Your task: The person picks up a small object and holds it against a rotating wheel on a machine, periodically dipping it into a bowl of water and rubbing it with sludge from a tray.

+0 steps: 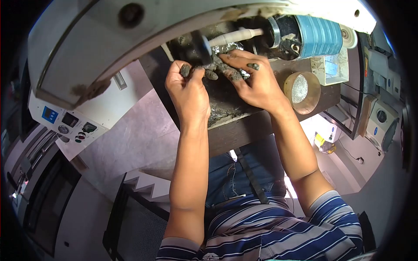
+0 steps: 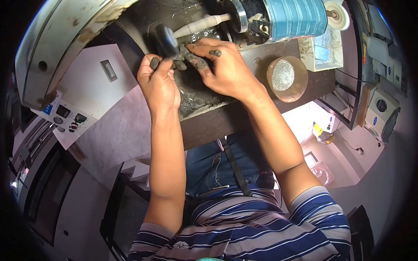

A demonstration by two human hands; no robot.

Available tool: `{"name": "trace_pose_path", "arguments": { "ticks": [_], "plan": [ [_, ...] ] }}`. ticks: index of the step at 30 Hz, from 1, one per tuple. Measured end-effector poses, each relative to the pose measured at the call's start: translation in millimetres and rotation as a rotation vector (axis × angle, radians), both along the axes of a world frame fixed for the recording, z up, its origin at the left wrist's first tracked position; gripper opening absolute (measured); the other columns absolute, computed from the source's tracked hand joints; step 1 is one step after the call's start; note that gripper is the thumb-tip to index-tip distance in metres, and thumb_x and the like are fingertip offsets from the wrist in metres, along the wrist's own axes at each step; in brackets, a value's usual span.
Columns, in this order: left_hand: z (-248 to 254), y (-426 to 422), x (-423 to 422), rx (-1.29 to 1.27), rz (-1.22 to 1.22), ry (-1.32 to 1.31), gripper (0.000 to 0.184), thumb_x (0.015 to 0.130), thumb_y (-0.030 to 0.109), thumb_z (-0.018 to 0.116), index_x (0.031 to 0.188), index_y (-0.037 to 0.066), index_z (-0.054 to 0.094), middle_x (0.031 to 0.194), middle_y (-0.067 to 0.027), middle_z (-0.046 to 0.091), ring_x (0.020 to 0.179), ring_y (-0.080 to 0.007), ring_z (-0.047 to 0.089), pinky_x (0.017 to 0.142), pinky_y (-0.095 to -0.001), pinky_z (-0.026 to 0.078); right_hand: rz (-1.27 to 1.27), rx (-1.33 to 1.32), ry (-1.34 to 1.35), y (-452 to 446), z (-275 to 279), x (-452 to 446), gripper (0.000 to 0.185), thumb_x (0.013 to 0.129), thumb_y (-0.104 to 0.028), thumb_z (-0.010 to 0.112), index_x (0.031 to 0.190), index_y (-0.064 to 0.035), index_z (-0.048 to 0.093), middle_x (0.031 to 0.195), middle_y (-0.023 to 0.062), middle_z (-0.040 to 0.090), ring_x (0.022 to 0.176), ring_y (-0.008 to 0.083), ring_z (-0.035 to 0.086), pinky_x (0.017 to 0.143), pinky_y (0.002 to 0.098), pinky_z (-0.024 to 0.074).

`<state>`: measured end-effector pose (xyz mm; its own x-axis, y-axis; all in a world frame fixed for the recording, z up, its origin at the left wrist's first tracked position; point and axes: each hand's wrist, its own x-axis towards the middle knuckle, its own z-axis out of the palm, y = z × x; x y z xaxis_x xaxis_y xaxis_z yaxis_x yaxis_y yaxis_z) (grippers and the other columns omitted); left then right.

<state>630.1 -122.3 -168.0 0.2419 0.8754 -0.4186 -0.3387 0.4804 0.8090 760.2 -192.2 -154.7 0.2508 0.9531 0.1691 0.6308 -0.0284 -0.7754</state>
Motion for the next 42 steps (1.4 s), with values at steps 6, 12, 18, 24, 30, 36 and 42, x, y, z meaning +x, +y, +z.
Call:
{"name": "trace_pose_path", "arguments": {
  "ticks": [6,12,18,24,30,36,42],
  "plan": [
    [-10,6,4,-0.092,0.043,-0.011,0.027,0.076,-0.011,0.057,0.065,0.008,0.042,0.066,0.0043,0.044,0.056,-0.0041,0.036,0.054,-0.0218,0.034,-0.046,-0.029,0.003,9,4,-5,0.037,0.063,0.005,0.061,0.1,0.0073,0.064,0.094,0.0221,0.065,0.087,0.0389,0.063,0.076,0.0385,0.052],
    [-2,-4,2,-0.077,0.048,-0.093,0.025,0.076,-0.01,0.057,0.066,0.008,0.043,0.064,0.0045,0.044,0.056,-0.0035,0.038,0.054,-0.0206,0.034,-0.037,-0.021,0.05,1,15,-5,0.036,0.063,0.006,0.06,0.098,0.0074,0.064,0.091,0.0216,0.064,0.083,0.0392,0.063,0.074,0.0395,0.0519],
    [5,-2,5,-0.094,0.043,-0.077,0.026,0.077,-0.01,0.058,0.066,0.008,0.043,0.064,0.0045,0.042,0.057,-0.004,0.038,0.055,-0.0198,0.034,-0.01,0.02,-0.011,5,14,-2,0.033,0.065,0.006,0.06,0.097,0.0069,0.065,0.09,0.0231,0.064,0.082,0.0393,0.063,0.074,0.0397,0.0519],
    [-8,-2,-3,-0.022,-0.013,-0.048,0.024,0.079,-0.01,0.057,0.07,0.009,0.046,0.067,0.0016,0.049,0.058,-0.0052,0.044,0.054,-0.0202,0.034,-0.04,0.022,0.009,3,13,2,0.032,0.067,0.006,0.06,0.099,0.0072,0.065,0.092,0.0218,0.065,0.083,0.0383,0.064,0.076,0.0369,0.0521],
    [-3,-2,2,-0.054,-0.007,-0.081,0.026,0.079,-0.011,0.057,0.069,0.01,0.044,0.069,0.0005,0.051,0.06,-0.0062,0.045,0.057,-0.0198,0.035,-0.018,-0.033,0.049,3,9,3,0.033,0.066,0.006,0.061,0.099,0.0059,0.065,0.092,0.0224,0.065,0.085,0.039,0.063,0.076,0.0375,0.0521],
    [-9,-10,-6,0.019,-0.028,-0.084,0.025,0.08,-0.011,0.057,0.069,0.009,0.045,0.069,-0.0008,0.051,0.064,-0.0083,0.047,0.063,-0.0224,0.038,-0.07,-0.147,0.313,-5,-3,10,0.034,0.074,0.001,0.058,0.107,0.0055,0.064,0.102,0.0233,0.066,0.098,0.0343,0.065,0.088,0.0351,0.0491],
    [-8,-9,-8,-0.046,-0.028,-0.159,0.026,0.08,-0.01,0.057,0.068,0.01,0.046,0.071,-0.0018,0.054,0.065,-0.0093,0.049,0.065,-0.0234,0.039,-0.082,-0.238,0.389,-1,-6,13,0.035,0.075,0.001,0.055,0.11,0.0053,0.064,0.102,0.0231,0.067,0.099,0.0301,0.065,0.089,0.0337,0.0478]
  ]
}}
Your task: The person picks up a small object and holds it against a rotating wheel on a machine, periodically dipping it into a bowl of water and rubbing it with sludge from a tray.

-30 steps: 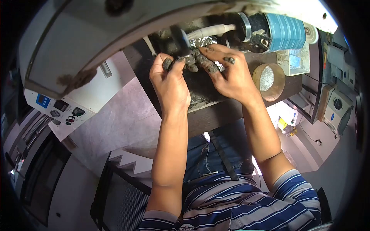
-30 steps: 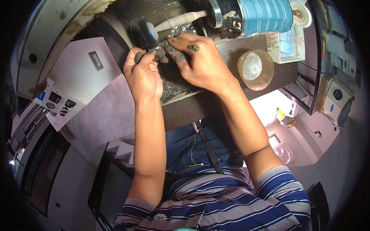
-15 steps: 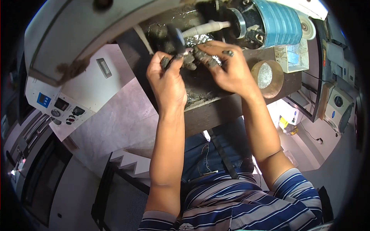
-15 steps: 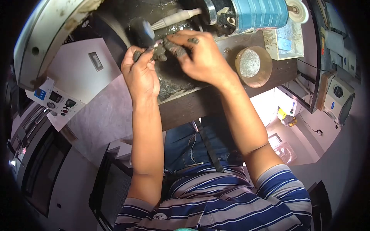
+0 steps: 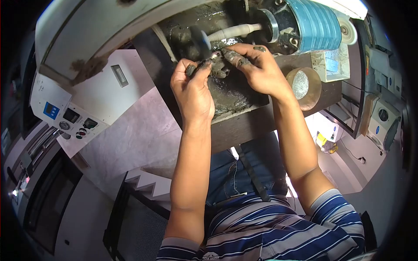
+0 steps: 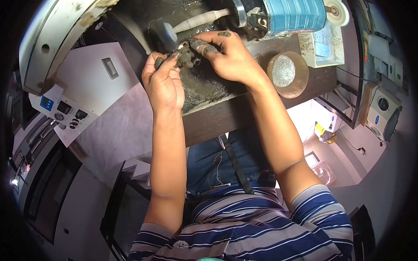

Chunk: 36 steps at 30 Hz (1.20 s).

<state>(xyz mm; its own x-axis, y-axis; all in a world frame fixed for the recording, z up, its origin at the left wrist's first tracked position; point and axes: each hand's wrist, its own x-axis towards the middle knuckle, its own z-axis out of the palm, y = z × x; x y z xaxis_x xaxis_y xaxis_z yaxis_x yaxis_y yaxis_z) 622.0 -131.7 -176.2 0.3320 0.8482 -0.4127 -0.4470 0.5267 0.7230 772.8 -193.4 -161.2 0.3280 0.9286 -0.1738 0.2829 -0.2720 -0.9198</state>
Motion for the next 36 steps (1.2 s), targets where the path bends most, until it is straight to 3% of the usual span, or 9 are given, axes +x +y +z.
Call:
{"name": "trace_pose_path", "arguments": {
  "ticks": [15,17,20,23,25,29,31,35,36],
  "plan": [
    [-5,-1,3,-0.018,0.006,-0.015,0.022,0.08,-0.009,0.056,0.071,0.009,0.046,0.072,-0.0034,0.056,0.071,-0.0117,0.056,0.072,-0.0266,0.044,-0.011,0.061,-0.059,3,1,-9,0.03,0.075,0.004,0.057,0.104,0.0053,0.065,0.1,0.0213,0.068,0.095,0.0286,0.066,0.085,0.034,0.0496],
    [0,-2,-1,-0.008,0.043,0.029,0.02,0.08,-0.01,0.055,0.075,0.007,0.047,0.077,-0.0045,0.058,0.074,-0.0109,0.056,0.072,-0.025,0.044,-0.029,0.06,-0.033,-1,1,-14,0.032,0.071,0.006,0.058,0.102,0.0062,0.064,0.099,0.0222,0.067,0.092,0.032,0.066,0.083,0.0349,0.0505],
    [8,-19,3,0.051,0.071,0.199,0.011,0.085,-0.009,0.055,0.091,0.0,0.054,0.089,-0.0071,0.062,0.079,-0.0098,0.057,0.074,-0.0231,0.044,-0.045,0.231,-0.402,-11,1,-17,0.044,0.062,0.005,0.061,0.106,0.0063,0.062,0.098,0.0225,0.063,0.089,0.0392,0.062,0.08,0.0373,0.051],
    [15,-30,6,0.149,-0.048,0.288,0.023,0.09,-0.006,0.052,0.113,-0.009,0.054,0.112,-0.0152,0.063,0.1,-0.015,0.06,0.092,-0.0256,0.045,-0.065,0.134,-0.362,-23,6,-29,0.047,0.062,0.005,0.063,0.109,0.0047,0.062,0.102,0.0228,0.061,0.093,0.0393,0.061,0.081,0.0381,0.0507],
    [17,-35,8,0.149,-0.022,0.283,0.026,0.09,-0.007,0.053,0.116,-0.012,0.053,0.112,-0.016,0.063,0.104,-0.0154,0.059,0.094,-0.0262,0.044,-0.059,0.168,-0.396,-29,5,-37,0.047,0.065,0.004,0.065,0.112,0.0038,0.061,0.107,0.0236,0.059,0.095,0.0387,0.06,0.082,0.0389,0.0503],
    [18,-32,2,0.17,-0.059,0.346,0.028,0.089,-0.008,0.055,0.116,-0.013,0.052,0.11,-0.0159,0.064,0.101,-0.0148,0.06,0.091,-0.0256,0.046,0.039,0.155,-0.402,-30,17,-37,0.044,0.071,0.002,0.067,0.114,0.0027,0.061,0.111,0.0246,0.059,0.102,0.0402,0.059,0.088,0.0409,0.0491],
    [11,-30,-5,0.248,-0.145,0.422,0.026,0.088,-0.007,0.057,0.114,-0.012,0.052,0.103,-0.0152,0.065,0.092,-0.013,0.06,0.077,-0.0238,0.049,0.068,0.085,-0.323,-34,19,-32,0.042,0.071,0.0,0.069,0.112,0.0023,0.062,0.115,0.0256,0.058,0.109,0.0422,0.056,0.093,0.0415,0.0475],
    [14,-27,-11,0.332,-0.127,0.506,0.031,0.085,-0.011,0.059,0.115,-0.013,0.052,0.106,-0.0163,0.064,0.096,-0.0138,0.061,0.084,-0.0242,0.049,0.012,-0.16,-0.55,-15,4,-26,0.071,0.068,0.001,0.072,0.133,0.0034,0.043,0.132,0.0316,0.044,0.121,0.0443,0.047,0.102,0.0424,0.041],
    [13,-27,-12,0.367,-0.111,0.571,0.031,0.085,-0.013,0.059,0.115,-0.013,0.053,0.107,-0.0171,0.064,0.096,-0.014,0.061,0.085,-0.0241,0.048,0.19,-0.207,-0.683,-15,-12,-22,0.076,0.071,-0.001,0.068,0.139,0.0028,0.034,0.136,0.0328,0.037,0.125,0.0425,0.043,0.103,0.0418,0.0404]
  ]
}}
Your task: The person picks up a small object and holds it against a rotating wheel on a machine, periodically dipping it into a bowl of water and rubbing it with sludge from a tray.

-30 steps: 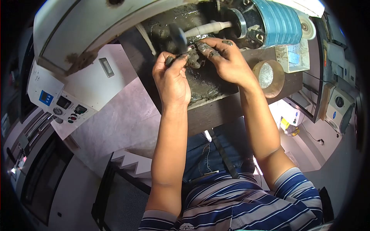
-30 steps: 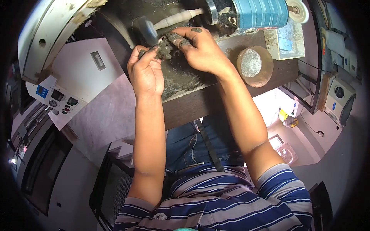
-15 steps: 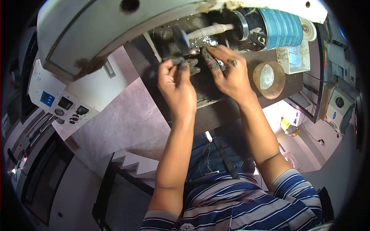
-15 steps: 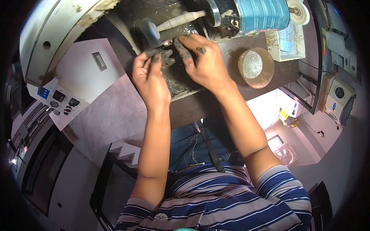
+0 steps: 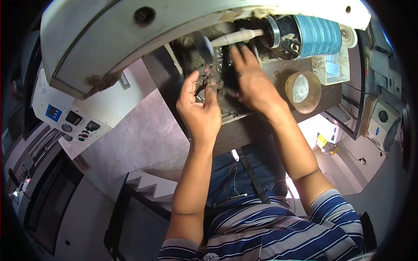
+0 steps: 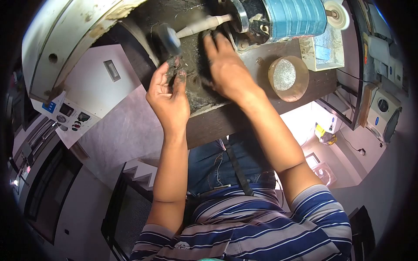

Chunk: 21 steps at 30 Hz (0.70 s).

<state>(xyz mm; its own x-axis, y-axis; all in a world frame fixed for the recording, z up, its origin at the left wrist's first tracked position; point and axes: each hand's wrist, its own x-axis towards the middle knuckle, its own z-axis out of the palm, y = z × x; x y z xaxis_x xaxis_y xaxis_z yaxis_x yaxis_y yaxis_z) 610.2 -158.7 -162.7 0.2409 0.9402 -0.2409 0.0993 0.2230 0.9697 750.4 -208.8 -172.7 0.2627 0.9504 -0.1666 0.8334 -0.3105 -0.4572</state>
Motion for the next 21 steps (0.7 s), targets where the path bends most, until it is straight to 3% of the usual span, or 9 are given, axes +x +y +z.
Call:
{"name": "trace_pose_path", "arguments": {
  "ticks": [1,3,5,7,8,12,15,19,21],
  "plan": [
    [-4,1,-3,0.004,-0.001,0.001,0.031,0.085,-0.013,0.059,0.115,-0.013,0.053,0.107,-0.0171,0.064,0.096,-0.014,0.061,0.085,-0.0241,0.048,-0.001,0.004,0.001,0,-2,-6,0.076,0.071,-0.001,0.068,0.139,0.0028,0.034,0.136,0.0328,0.037,0.125,0.0425,0.043,0.103,0.0418,0.0404],
    [-12,3,-8,0.161,-0.056,0.133,0.03,0.083,-0.016,0.056,0.113,-0.012,0.054,0.105,-0.0159,0.064,0.096,-0.0144,0.061,0.086,-0.0248,0.047,0.17,-0.104,-0.334,1,-2,-23,0.065,0.078,-0.004,0.061,0.138,0.0011,0.038,0.135,0.031,0.04,0.125,0.0391,0.043,0.1,0.0402,0.0426],
    [-10,5,-10,0.205,-0.053,0.151,0.031,0.082,-0.017,0.054,0.112,-0.012,0.054,0.103,-0.0148,0.064,0.095,-0.0145,0.061,0.085,-0.0249,0.047,0.121,-0.023,-0.279,-5,4,-30,0.05,0.08,-0.003,0.054,0.13,0.0012,0.047,0.131,0.0274,0.045,0.121,0.0381,0.046,0.094,0.0395,0.0467],
    [-8,5,-14,0.246,-0.049,0.173,0.032,0.08,-0.019,0.052,0.111,-0.011,0.055,0.101,-0.0136,0.063,0.095,-0.0146,0.06,0.085,-0.0249,0.047,0.046,-0.134,0.007,-12,15,-33,0.037,0.078,-0.001,0.054,0.115,0.0019,0.058,0.125,0.023,0.051,0.119,0.0389,0.048,0.087,0.0406,0.0505],
    [-7,4,-15,0.225,-0.076,0.206,0.032,0.08,-0.02,0.05,0.11,-0.011,0.055,0.1,-0.0129,0.062,0.095,-0.0149,0.06,0.085,-0.0248,0.047,0.028,-0.107,0.036,-15,14,-32,0.029,0.073,0.003,0.056,0.101,0.0039,0.063,0.113,0.0217,0.06,0.109,0.0385,0.056,0.082,0.0424,0.0522],
    [-9,7,-16,0.386,-0.136,0.217,0.033,0.079,-0.022,0.046,0.108,-0.01,0.055,0.101,-0.0127,0.06,0.096,-0.0152,0.06,0.083,-0.0235,0.046,-0.172,-0.086,0.393,-23,25,-9,0.038,0.063,0.011,0.064,0.099,0.0029,0.065,0.094,0.0233,0.066,0.091,0.0366,0.065,0.082,0.0401,0.0521],
    [-17,7,-17,0.354,-0.137,0.155,0.03,0.079,-0.022,0.044,0.105,-0.01,0.055,0.102,-0.013,0.059,0.094,-0.0151,0.06,0.084,-0.024,0.047,-0.222,0.141,0.627,-13,48,6,0.038,0.064,0.007,0.066,0.101,0.0011,0.065,0.099,0.0166,0.068,0.096,0.0295,0.067,0.083,0.0375,0.0527],
    [-22,6,-13,0.318,-0.132,0.058,0.028,0.08,-0.023,0.043,0.101,-0.009,0.055,0.1,-0.0119,0.06,0.092,-0.0144,0.061,0.083,-0.0241,0.048,-0.031,0.511,0.369,-7,33,-8,0.035,0.072,-0.003,0.067,0.106,0.0022,0.064,0.108,0.0169,0.066,0.102,0.0319,0.063,0.089,0.0347,0.0494],
    [-20,7,-11,0.228,-0.088,-0.056,0.025,0.081,-0.022,0.044,0.099,-0.008,0.055,0.096,-0.0106,0.061,0.091,-0.0137,0.061,0.083,-0.0243,0.049,-0.044,0.439,0.37,-1,19,-15,0.033,0.077,-0.004,0.066,0.108,0.003,0.063,0.11,0.0177,0.065,0.104,0.031,0.062,0.091,0.0335,0.0473]
  ]
}}
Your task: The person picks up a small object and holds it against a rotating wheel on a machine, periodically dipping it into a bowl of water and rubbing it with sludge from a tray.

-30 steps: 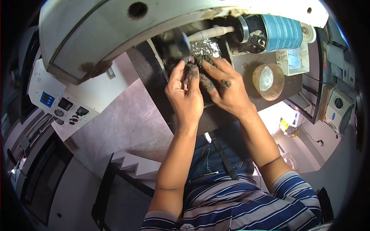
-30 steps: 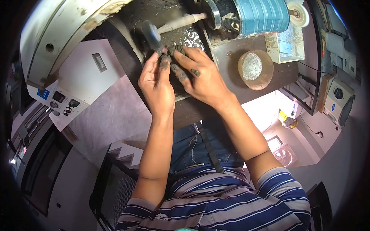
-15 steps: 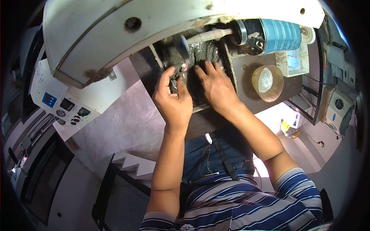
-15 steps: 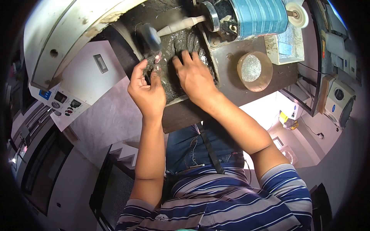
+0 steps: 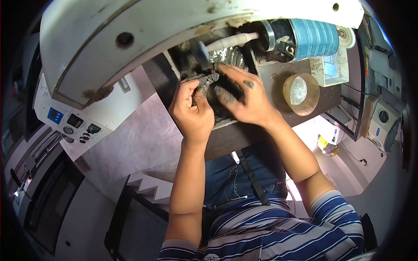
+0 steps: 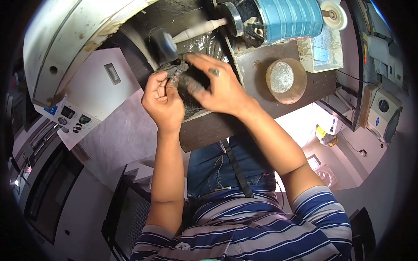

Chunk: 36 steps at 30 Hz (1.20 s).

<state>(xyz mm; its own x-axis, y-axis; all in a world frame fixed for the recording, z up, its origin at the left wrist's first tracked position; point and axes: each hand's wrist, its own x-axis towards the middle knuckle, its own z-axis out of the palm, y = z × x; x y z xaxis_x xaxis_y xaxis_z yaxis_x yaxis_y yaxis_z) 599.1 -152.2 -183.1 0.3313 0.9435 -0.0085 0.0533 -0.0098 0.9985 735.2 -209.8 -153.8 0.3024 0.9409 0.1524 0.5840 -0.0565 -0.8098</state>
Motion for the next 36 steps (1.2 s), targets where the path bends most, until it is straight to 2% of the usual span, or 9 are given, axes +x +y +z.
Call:
{"name": "trace_pose_path", "arguments": {
  "ticks": [2,4,6,9,12,20,26,31,36],
  "plan": [
    [0,4,5,-0.006,0.03,0.001,0.024,0.081,-0.022,0.044,0.098,-0.008,0.055,0.094,-0.0097,0.062,0.088,-0.0124,0.061,0.081,-0.0227,0.049,-0.152,-0.085,0.441,12,-12,1,0.029,0.08,-0.004,0.064,0.109,0.0029,0.064,0.11,0.016,0.066,0.103,0.0251,0.063,0.091,0.032,0.0469],
    [3,8,6,-0.021,0.062,0.012,0.024,0.082,-0.021,0.044,0.098,-0.008,0.056,0.092,-0.0088,0.062,0.085,-0.011,0.061,0.078,-0.0212,0.049,-0.16,-0.146,0.669,17,-17,2,0.023,0.084,-0.001,0.062,0.107,0.002,0.067,0.099,0.0091,0.069,0.092,0.0155,0.063,0.085,0.028,0.0471],
    [9,13,9,-0.068,0.107,0.04,0.022,0.082,-0.021,0.045,0.096,-0.008,0.056,0.09,-0.0082,0.062,0.08,-0.0086,0.06,0.072,-0.0187,0.047,-0.264,-0.289,0.968,23,-21,0,0.02,0.085,0.0,0.063,0.104,0.0013,0.068,0.093,0.006,0.069,0.082,0.0121,0.063,0.078,0.0249,0.048],
    [9,20,11,-0.043,0.107,0.087,0.022,0.081,-0.02,0.045,0.095,-0.008,0.057,0.087,-0.0075,0.062,0.077,-0.0077,0.059,0.069,-0.0179,0.046,-0.278,-0.223,1.282,33,-31,-2,0.017,0.084,0.001,0.063,0.1,0.0024,0.068,0.089,0.005,0.069,0.075,0.01,0.061,0.071,0.0218,0.0475],
    [4,28,13,0.003,0.09,0.135,0.023,0.08,-0.021,0.044,0.095,-0.008,0.056,0.087,-0.008,0.062,0.078,-0.0093,0.06,0.07,-0.0195,0.047,-0.289,-0.165,1.422,37,-34,-3,0.015,0.083,0.002,0.063,0.097,0.0052,0.067,0.089,0.007,0.069,0.073,0.0101,0.061,0.067,0.0214,0.0475],
    [14,32,16,-0.051,0.075,0.238,0.025,0.078,-0.022,0.043,0.094,-0.009,0.056,0.088,-0.0093,0.062,0.081,-0.0117,0.061,0.074,-0.0216,0.048,-0.326,-0.189,1.478,38,-38,-3,0.013,0.084,0.003,0.063,0.095,0.006,0.066,0.088,0.0083,0.069,0.073,0.0104,0.061,0.068,0.0227,0.0483],
    [4,23,11,0.055,0.111,-0.028,0.025,0.079,-0.022,0.043,0.095,-0.009,0.056,0.088,-0.0088,0.061,0.082,-0.0112,0.061,0.074,-0.0213,0.048,-0.319,-0.21,1.464,31,-29,-7,0.011,0.084,0.002,0.063,0.094,0.0053,0.066,0.085,0.0074,0.068,0.072,0.0105,0.062,0.067,0.022,0.0482],
    [5,32,16,0.008,0.075,0.199,0.024,0.079,-0.022,0.044,0.095,-0.009,0.056,0.089,-0.0086,0.061,0.082,-0.0108,0.061,0.072,-0.0211,0.047,-0.321,-0.207,1.525,38,-35,-3,0.009,0.085,0.001,0.063,0.093,0.0041,0.066,0.084,0.0075,0.068,0.072,0.011,0.062,0.066,0.022,0.0486],
    [10,32,16,-0.04,0.073,0.205,0.025,0.078,-0.022,0.044,0.095,-0.008,0.056,0.088,-0.0082,0.061,0.082,-0.0106,0.061,0.073,-0.0214,0.047,-0.353,-0.216,1.526,37,-35,-3,0.009,0.085,0.0,0.064,0.093,0.0035,0.066,0.085,0.007,0.068,0.071,0.0104,0.061,0.065,0.0221,0.0482]
  ]
}}
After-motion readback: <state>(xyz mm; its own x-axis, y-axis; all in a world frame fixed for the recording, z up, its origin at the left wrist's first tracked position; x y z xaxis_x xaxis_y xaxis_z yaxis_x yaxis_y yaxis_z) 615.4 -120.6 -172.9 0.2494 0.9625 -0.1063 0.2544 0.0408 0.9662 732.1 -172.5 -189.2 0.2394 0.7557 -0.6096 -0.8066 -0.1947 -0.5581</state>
